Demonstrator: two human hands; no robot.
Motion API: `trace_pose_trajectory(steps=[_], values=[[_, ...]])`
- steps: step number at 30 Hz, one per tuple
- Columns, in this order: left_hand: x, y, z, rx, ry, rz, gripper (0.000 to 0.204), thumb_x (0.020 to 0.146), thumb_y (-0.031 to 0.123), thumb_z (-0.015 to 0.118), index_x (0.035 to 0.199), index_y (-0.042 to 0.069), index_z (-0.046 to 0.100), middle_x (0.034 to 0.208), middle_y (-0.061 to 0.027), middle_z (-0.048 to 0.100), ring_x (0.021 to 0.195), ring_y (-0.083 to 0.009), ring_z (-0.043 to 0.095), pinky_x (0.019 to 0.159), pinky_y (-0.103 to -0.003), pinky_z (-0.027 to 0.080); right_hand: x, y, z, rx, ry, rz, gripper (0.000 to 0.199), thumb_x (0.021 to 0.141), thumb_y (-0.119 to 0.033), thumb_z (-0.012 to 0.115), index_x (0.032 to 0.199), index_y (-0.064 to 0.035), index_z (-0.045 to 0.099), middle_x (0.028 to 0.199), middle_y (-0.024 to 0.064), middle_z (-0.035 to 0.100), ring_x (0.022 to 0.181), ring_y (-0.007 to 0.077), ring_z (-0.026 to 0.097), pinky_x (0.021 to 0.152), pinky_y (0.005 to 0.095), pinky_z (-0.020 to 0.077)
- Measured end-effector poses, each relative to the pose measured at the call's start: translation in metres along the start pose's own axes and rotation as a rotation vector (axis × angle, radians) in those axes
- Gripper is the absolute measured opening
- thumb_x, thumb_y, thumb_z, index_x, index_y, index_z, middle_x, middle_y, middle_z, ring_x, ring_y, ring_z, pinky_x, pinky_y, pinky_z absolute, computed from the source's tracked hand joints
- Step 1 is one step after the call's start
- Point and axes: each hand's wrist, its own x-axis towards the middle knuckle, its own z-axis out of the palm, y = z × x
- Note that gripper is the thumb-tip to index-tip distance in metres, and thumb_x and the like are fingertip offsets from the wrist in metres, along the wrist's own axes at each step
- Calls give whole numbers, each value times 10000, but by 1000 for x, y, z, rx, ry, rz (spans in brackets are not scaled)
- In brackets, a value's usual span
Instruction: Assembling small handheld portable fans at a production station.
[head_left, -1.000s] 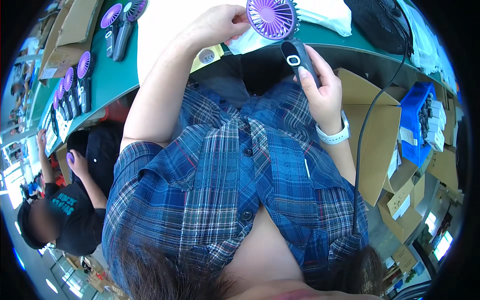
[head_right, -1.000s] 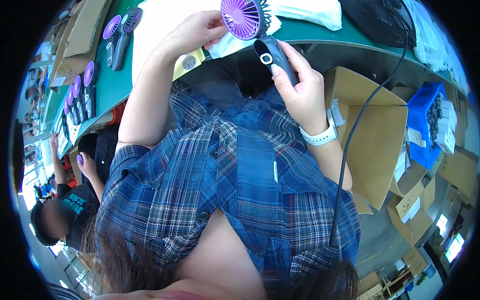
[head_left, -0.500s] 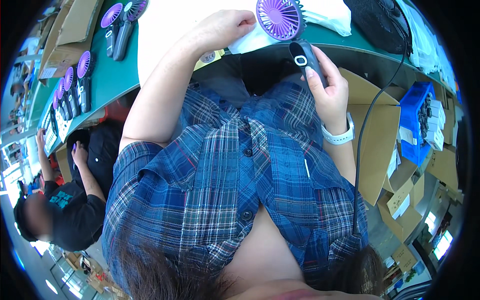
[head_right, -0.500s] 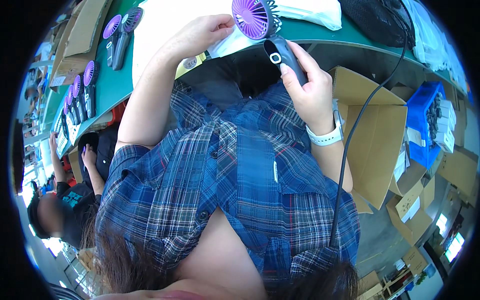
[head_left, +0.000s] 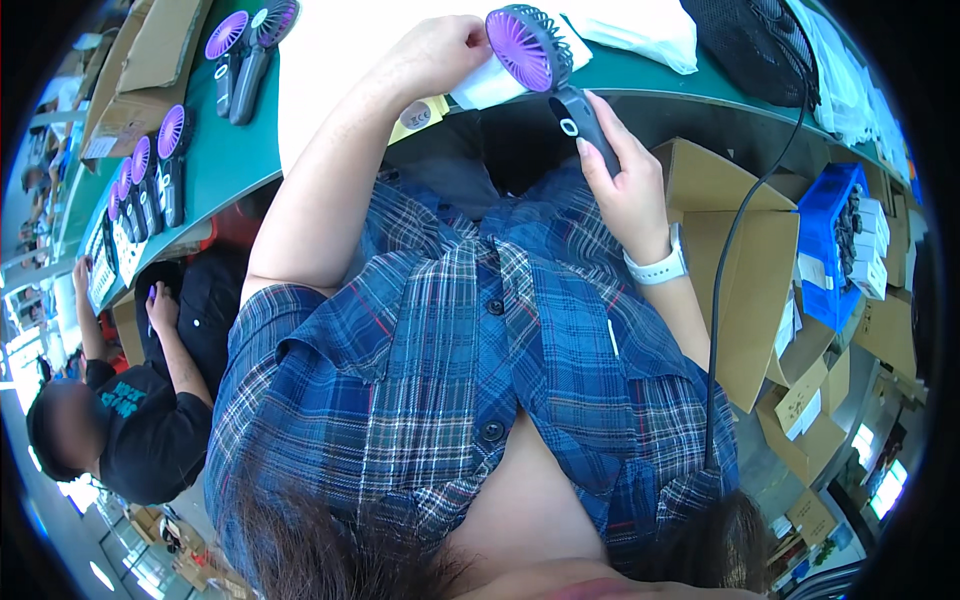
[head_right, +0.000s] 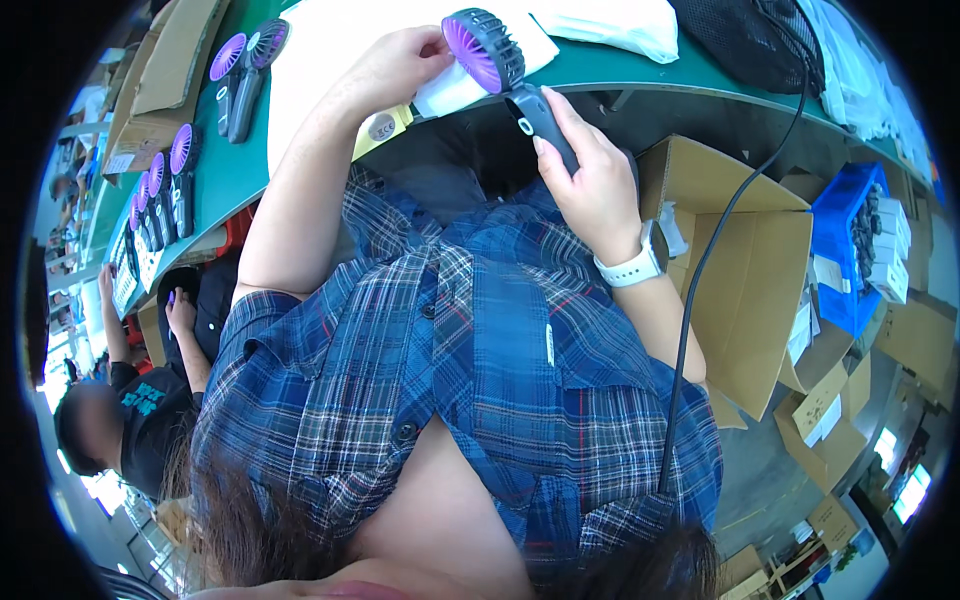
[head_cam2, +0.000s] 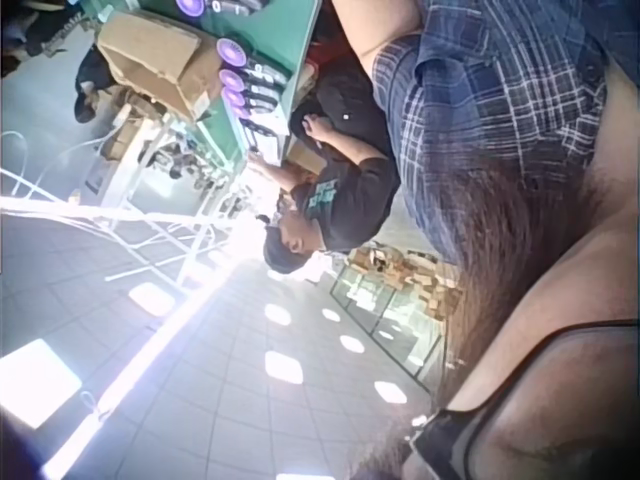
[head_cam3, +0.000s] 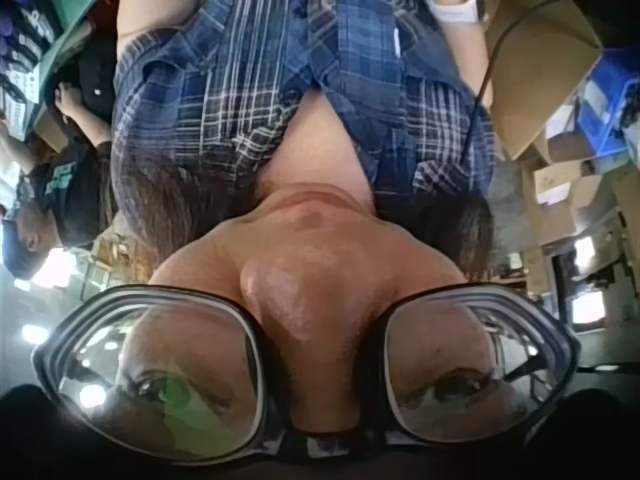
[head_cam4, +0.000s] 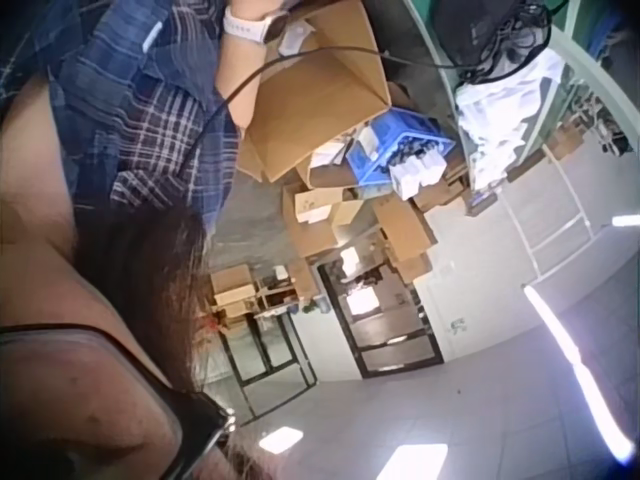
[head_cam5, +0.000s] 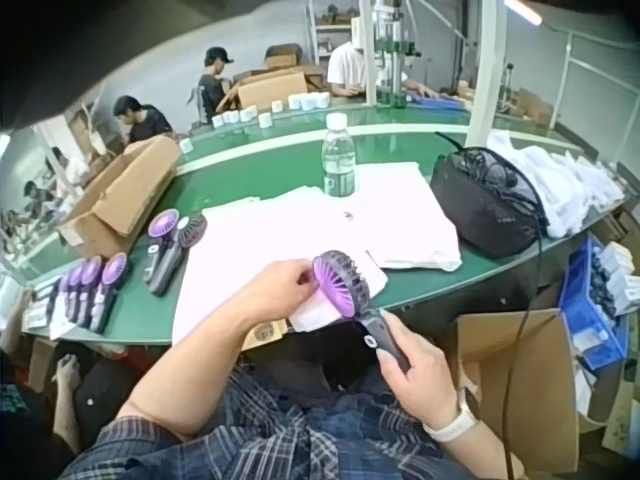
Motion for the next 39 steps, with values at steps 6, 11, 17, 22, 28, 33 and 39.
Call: trace_pose_trajectory(steps=[6, 11, 17, 22, 28, 33, 39], values=[[2, -8, -12, -226, 38, -115, 153, 957, 194, 548, 1023, 75, 618, 725, -57, 583, 606, -92, 540, 570, -218, 442, 5, -21, -9, -288, -101, -13, 473, 877, -176, 574, 1337, -95, 497, 874, 128, 665, 705, 270, 655, 635, 361, 536], [17, -39, -42, -603, -209, -265, 668, 830, 310, 687, 1364, 91, 351, 1157, -252, 565, 1066, -220, 585, 935, -358, 443, 12, -30, -15, -389, -206, 68, 465, 899, -191, 569, 1356, -139, 499, 957, 135, 676, 767, 265, 664, 693, 351, 529], [-7, -10, -23, -261, 178, -48, 132, 969, 160, 523, 982, 61, 610, 697, -32, 565, 564, -85, 525, 562, -222, 447, 20, -28, -11, -41, 37, -11, 412, 876, -182, 577, 1273, -79, 552, 832, 159, 657, 702, 285, 648, 612, 372, 514], [-7, -10, -16, -227, 70, -192, 146, 953, 161, 537, 991, 43, 613, 703, -37, 578, 558, -105, 549, 555, -254, 475, 32, -17, 15, -43, -54, -10, 404, 871, -188, 585, 1256, -69, 564, 900, 209, 652, 771, 346, 645, 671, 398, 511], [20, -29, -1, -380, 336, -219, 215, 870, 198, 574, 991, 27, 625, 841, -129, 658, 716, -230, 637, 680, -378, 506, 33, -31, -1, -286, -135, -1, 395, 875, -170, 586, 1258, -77, 564, 970, 217, 648, 825, 369, 638, 705, 395, 508], [1, 7, -32, -260, 453, 162, 167, 833, 135, 581, 954, 25, 616, 858, -153, 642, 836, -316, 629, 745, -397, 497, 40, -45, -10, -419, -227, -38, 427, 899, -153, 565, 1315, -67, 518, 944, 193, 663, 773, 346, 644, 669, 375, 510], [-30, 44, -27, 45, 439, 482, 142, 775, 98, 603, 904, 44, 627, 816, -162, 640, 837, -356, 632, 740, -430, 506, 40, -37, -2, -500, -212, -24, 438, 920, -164, 553, 1344, -68, 499, 919, 166, 677, 714, 285, 646, 628, 347, 501]])
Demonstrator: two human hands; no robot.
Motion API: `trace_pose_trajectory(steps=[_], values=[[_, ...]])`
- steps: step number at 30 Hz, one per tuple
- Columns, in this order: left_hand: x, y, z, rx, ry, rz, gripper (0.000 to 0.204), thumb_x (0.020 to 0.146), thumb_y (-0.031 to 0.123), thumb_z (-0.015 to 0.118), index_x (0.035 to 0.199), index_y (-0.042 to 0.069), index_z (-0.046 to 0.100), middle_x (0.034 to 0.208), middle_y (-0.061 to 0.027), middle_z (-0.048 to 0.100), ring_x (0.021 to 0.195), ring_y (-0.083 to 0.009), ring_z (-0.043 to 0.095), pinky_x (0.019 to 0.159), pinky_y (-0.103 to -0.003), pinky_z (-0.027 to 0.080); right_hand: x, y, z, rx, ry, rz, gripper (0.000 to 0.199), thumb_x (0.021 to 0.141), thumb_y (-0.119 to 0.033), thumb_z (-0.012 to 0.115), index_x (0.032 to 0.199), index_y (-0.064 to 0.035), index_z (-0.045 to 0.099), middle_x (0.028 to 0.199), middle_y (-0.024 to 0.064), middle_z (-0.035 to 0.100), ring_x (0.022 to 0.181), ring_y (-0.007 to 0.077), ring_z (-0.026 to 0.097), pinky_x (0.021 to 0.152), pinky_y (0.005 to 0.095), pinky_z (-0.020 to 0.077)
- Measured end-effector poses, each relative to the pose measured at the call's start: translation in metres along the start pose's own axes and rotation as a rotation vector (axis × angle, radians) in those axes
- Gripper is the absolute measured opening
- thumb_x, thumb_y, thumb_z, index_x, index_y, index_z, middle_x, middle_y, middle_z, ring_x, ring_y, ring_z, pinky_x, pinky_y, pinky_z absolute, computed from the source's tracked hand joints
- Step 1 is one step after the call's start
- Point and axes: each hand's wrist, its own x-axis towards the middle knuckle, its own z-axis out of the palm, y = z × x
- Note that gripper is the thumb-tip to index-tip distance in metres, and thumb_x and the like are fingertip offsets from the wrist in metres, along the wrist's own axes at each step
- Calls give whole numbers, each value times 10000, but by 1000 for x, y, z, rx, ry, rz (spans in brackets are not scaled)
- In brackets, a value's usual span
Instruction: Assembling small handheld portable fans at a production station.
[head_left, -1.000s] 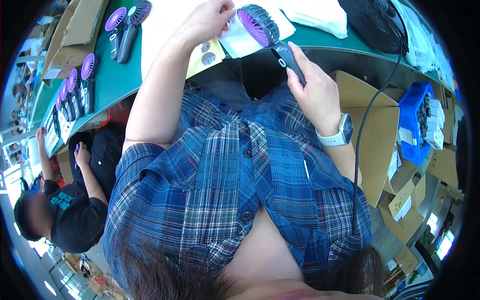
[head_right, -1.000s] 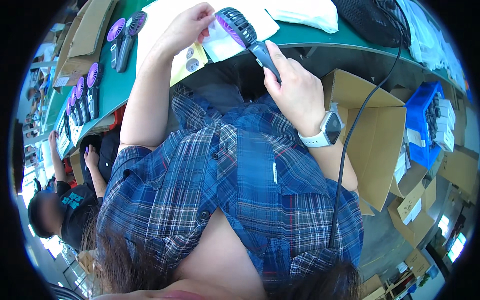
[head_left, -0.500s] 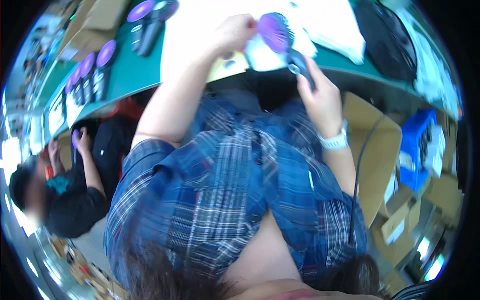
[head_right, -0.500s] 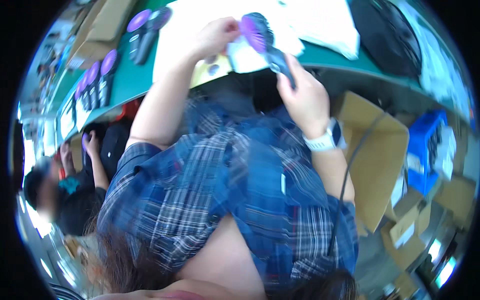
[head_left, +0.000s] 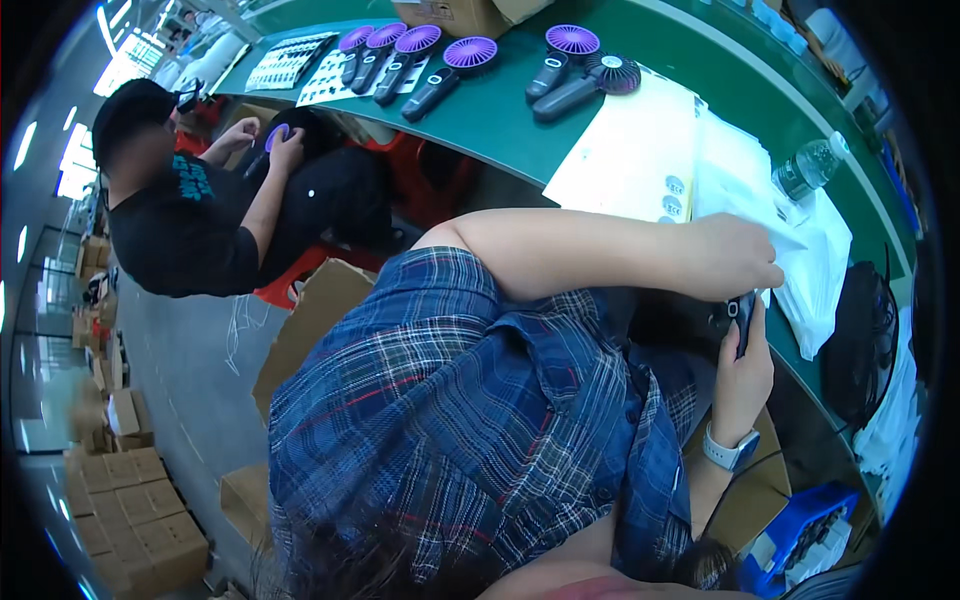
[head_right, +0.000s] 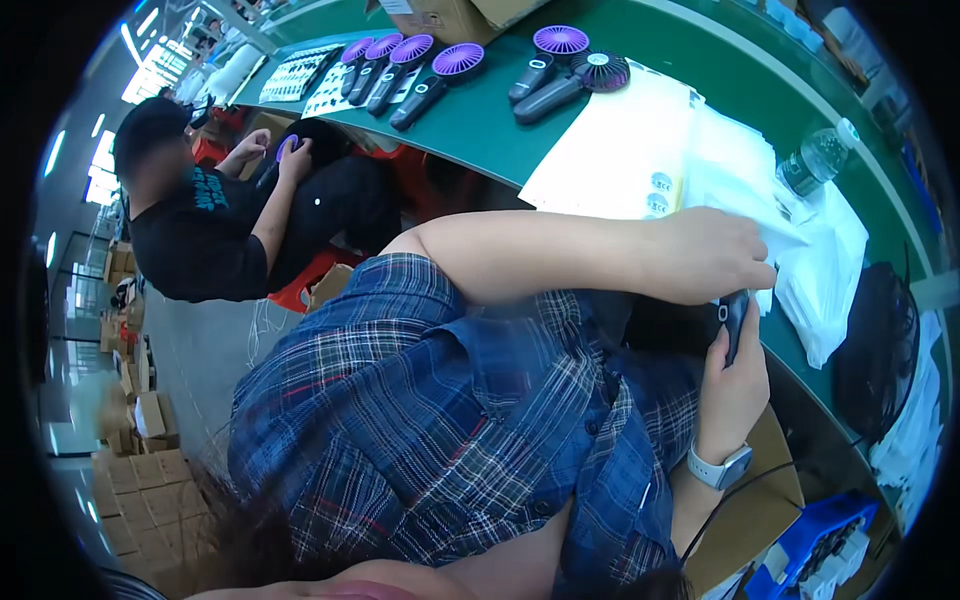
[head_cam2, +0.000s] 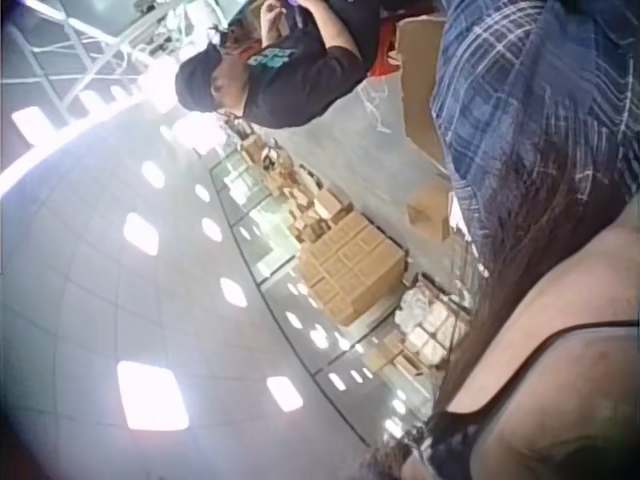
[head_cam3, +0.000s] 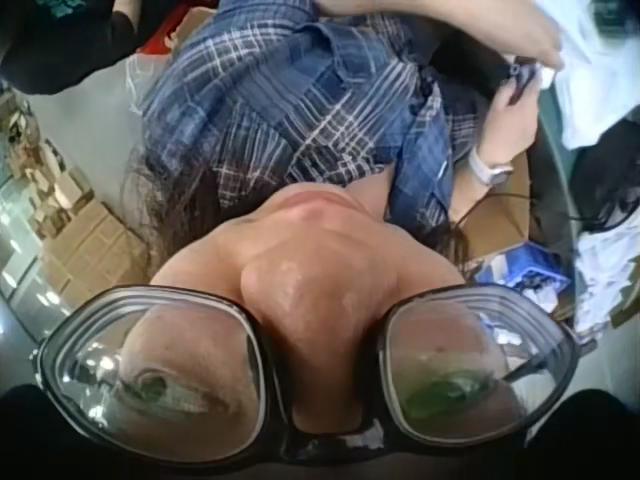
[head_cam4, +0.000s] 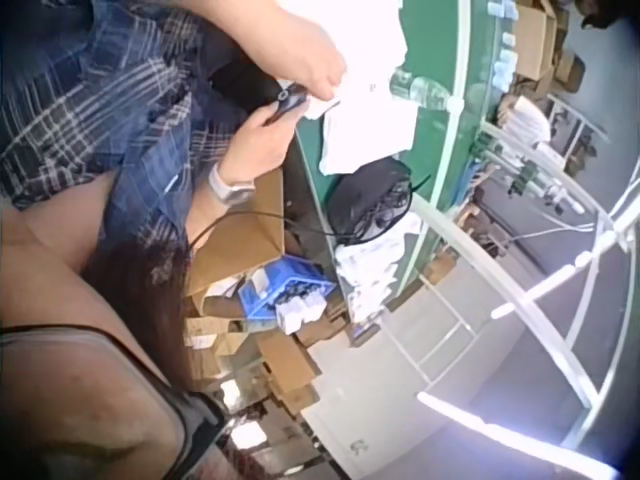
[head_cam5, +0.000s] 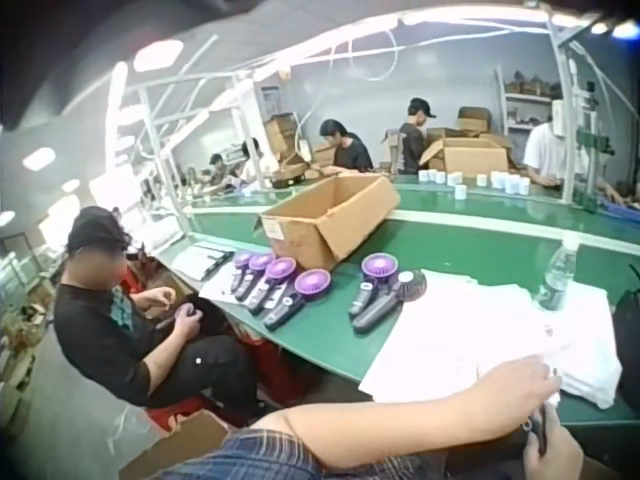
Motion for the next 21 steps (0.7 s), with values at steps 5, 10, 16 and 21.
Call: trace_pose_trajectory(steps=[5, 10, 16, 21], values=[[-3, -49, -2, -99, 66, -417, 166, 814, 139, 594, 941, 38, 632, 857, -178, 653, 813, -355, 639, 727, -431, 510, -3, 12, -4, 273, 22, 104, 415, 921, -164, 557, 1319, -52, 526, 870, 151, 669, 671, 215, 617, 608, 316, 480], [-18, -93, 15, -287, -181, -697, 209, 922, 194, 565, 1053, 33, 594, 804, -72, 607, 689, -158, 575, 608, -320, 493, -8, 11, -9, 514, 245, 244, 381, 896, -175, 597, 1243, -19, 575, 783, 132, 646, 639, 137, 556, 618, 293, 477], [-17, -79, 5, -435, -199, -775, 180, 927, 152, 568, 1046, 21, 603, 768, -58, 598, 653, -128, 574, 591, -269, 480, 5, 8, -7, 548, 231, 124, 372, 897, -188, 600, 1224, -11, 580, 808, 133, 656, 665, 171, 609, 627, 276, 480], [-6, -70, 14, -342, -282, -765, 182, 910, 139, 580, 1015, 5, 644, 864, -126, 664, 720, -182, 654, 686, -293, 525, 8, 11, 8, 603, 247, -1, 410, 923, -201, 584, 1294, -31, 540, 819, 83, 654, 713, 116, 604, 644, 228, 468]])
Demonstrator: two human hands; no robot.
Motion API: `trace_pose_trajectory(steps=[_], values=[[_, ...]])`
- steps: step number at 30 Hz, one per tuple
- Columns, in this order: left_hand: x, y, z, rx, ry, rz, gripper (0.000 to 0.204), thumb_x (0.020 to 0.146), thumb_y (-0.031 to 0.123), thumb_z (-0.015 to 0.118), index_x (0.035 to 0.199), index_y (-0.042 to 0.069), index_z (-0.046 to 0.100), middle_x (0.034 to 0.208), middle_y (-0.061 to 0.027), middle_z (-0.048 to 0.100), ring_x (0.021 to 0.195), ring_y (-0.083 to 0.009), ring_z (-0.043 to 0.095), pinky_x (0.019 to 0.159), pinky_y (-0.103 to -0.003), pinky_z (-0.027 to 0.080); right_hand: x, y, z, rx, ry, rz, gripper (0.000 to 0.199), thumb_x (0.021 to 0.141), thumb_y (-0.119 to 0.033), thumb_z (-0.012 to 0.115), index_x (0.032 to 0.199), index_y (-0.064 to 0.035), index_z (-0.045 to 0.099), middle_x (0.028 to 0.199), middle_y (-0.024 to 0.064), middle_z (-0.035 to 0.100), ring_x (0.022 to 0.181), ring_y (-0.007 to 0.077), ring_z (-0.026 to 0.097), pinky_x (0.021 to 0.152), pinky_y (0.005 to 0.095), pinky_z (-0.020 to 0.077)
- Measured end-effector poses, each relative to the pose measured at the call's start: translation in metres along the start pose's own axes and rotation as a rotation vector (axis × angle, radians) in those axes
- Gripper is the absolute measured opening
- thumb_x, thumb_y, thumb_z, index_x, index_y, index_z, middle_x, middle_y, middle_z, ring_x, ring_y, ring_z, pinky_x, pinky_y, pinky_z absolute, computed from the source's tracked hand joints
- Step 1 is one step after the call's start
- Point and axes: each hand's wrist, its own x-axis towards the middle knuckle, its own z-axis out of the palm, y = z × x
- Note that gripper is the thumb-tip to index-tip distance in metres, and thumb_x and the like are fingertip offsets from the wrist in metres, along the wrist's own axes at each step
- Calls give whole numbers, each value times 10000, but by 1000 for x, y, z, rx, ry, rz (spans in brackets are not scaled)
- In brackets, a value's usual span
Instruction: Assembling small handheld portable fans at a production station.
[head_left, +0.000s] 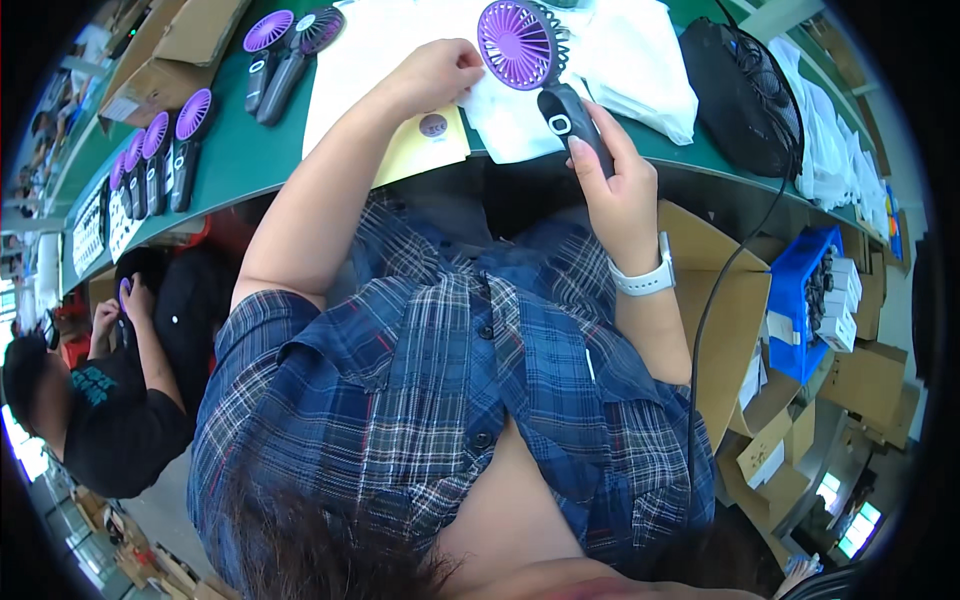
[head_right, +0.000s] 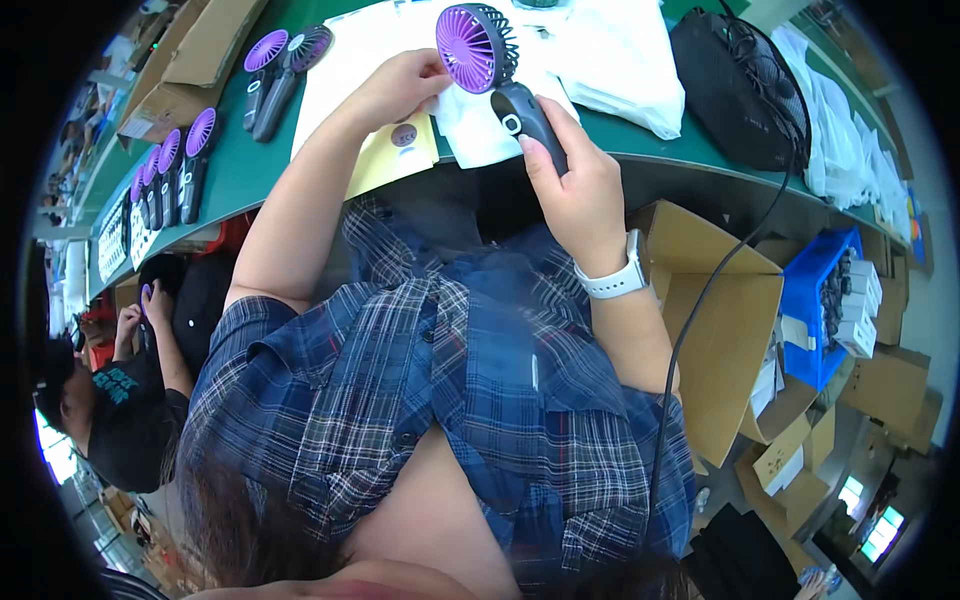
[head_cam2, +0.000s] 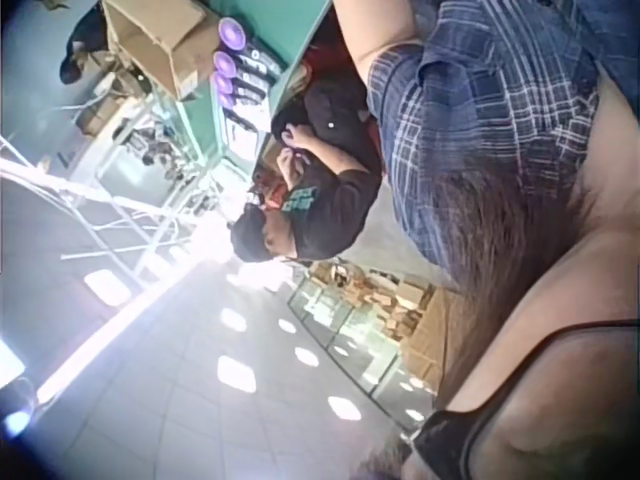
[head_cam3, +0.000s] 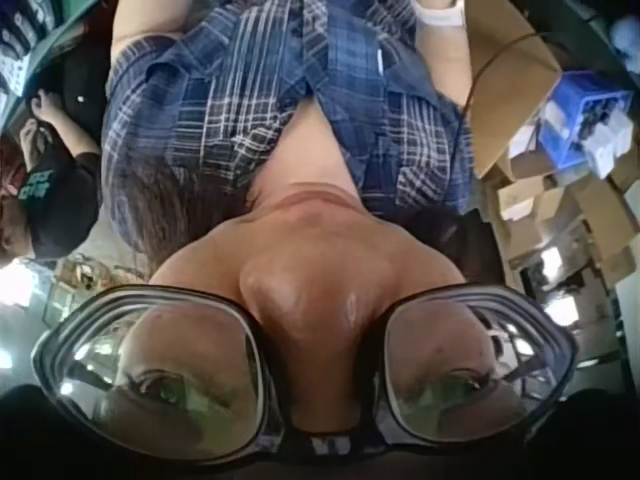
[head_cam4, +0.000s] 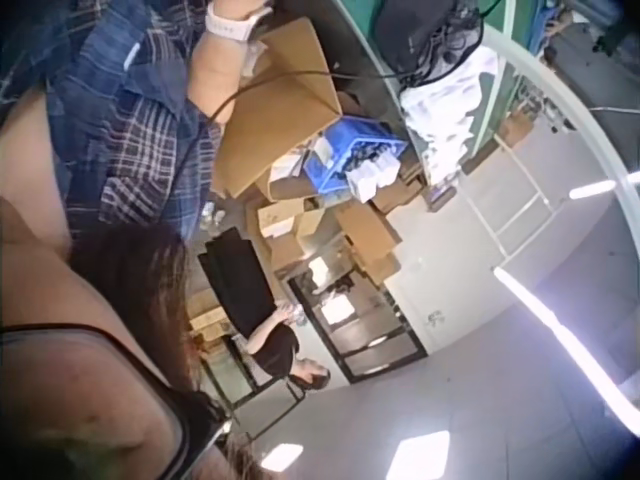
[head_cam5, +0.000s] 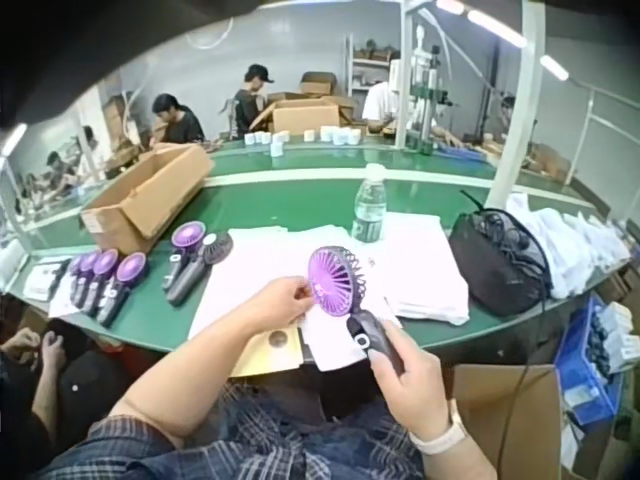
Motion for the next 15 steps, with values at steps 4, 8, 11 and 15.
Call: trace_pose_trajectory(steps=[4, 8, 11, 15], values=[[1, 2, 3, 98, 37, 25, 197, 894, 152, 588, 998, 2, 663, 844, -140, 676, 725, -197, 667, 703, -304, 529, 5, -2, 10, -120, -89, -3, 423, 926, -215, 574, 1304, -31, 525, 897, 136, 667, 778, 190, 647, 682, 266, 493], [18, -6, 5, 129, 57, -1, 242, 873, 202, 592, 931, -9, 692, 818, -171, 688, 743, -252, 683, 723, -355, 533, 3, 11, 15, -296, -108, -32, 404, 910, -203, 573, 1276, -37, 541, 983, 191, 658, 846, 313, 646, 715, 351, 507], [32, -18, 9, 221, 108, 73, 221, 849, 156, 581, 896, -23, 701, 762, -207, 671, 689, -283, 669, 634, -387, 520, 4, 5, 16, -476, -146, -89, 414, 897, -193, 578, 1284, -52, 537, 1037, 195, 646, 900, 345, 629, 734, 380, 508], [40, -32, -11, 168, 266, 7, 254, 834, 182, 559, 918, -8, 704, 821, -234, 674, 778, -340, 678, 707, -416, 524, 5, 8, 13, -459, -190, -117, 454, 887, -163, 594, 1320, -59, 505, 1074, 187, 649, 927, 331, 645, 776, 390, 514]])
